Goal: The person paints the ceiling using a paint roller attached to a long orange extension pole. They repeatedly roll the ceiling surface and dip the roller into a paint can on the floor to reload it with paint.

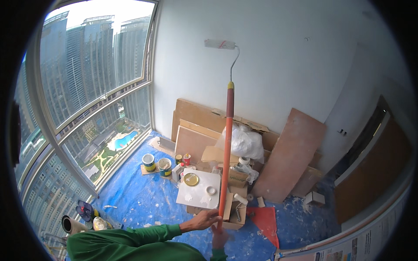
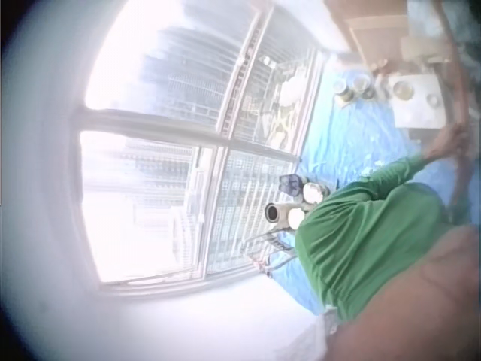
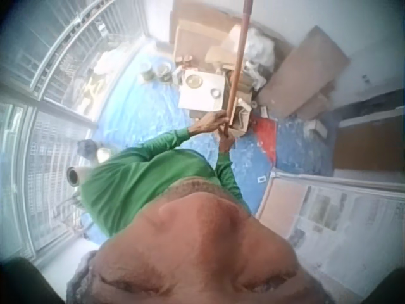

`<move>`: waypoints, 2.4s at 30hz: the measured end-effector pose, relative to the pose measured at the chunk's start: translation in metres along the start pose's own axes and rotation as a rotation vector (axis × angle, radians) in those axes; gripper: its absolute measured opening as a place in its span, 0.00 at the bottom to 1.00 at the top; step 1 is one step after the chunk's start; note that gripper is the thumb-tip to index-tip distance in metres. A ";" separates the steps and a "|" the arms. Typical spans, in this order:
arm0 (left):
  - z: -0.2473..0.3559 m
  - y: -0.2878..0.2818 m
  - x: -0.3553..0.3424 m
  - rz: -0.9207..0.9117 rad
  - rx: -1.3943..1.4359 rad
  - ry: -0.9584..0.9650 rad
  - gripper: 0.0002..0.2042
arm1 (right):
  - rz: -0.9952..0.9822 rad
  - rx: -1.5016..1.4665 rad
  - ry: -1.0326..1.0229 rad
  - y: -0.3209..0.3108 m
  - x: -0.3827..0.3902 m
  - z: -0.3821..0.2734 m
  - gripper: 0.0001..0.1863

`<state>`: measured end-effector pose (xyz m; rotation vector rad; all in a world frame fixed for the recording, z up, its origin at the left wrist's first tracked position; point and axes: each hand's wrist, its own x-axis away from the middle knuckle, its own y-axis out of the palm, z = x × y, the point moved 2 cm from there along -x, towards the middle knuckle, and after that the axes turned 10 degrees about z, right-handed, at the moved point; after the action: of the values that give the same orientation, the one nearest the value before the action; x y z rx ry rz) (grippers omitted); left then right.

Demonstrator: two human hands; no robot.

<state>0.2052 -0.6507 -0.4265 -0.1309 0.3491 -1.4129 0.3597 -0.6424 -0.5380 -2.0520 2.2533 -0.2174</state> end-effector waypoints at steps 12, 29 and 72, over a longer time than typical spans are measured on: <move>-0.196 -0.123 0.327 0.020 -0.351 -0.815 0.13 | 0.305 -0.014 -0.122 -0.072 0.026 -0.064 0.16; 0.104 -0.167 0.278 0.083 0.477 -0.276 0.06 | 0.267 -0.219 -0.080 -0.053 -0.001 -0.038 0.13; 0.172 -0.211 0.339 -0.348 0.364 -0.356 0.14 | 0.287 -0.205 -0.039 -0.040 0.064 -0.073 0.16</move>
<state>0.0998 -1.0367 -0.2561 -0.1462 -0.2386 -1.7358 0.3814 -0.7064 -0.4574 -1.7647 2.6017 0.0770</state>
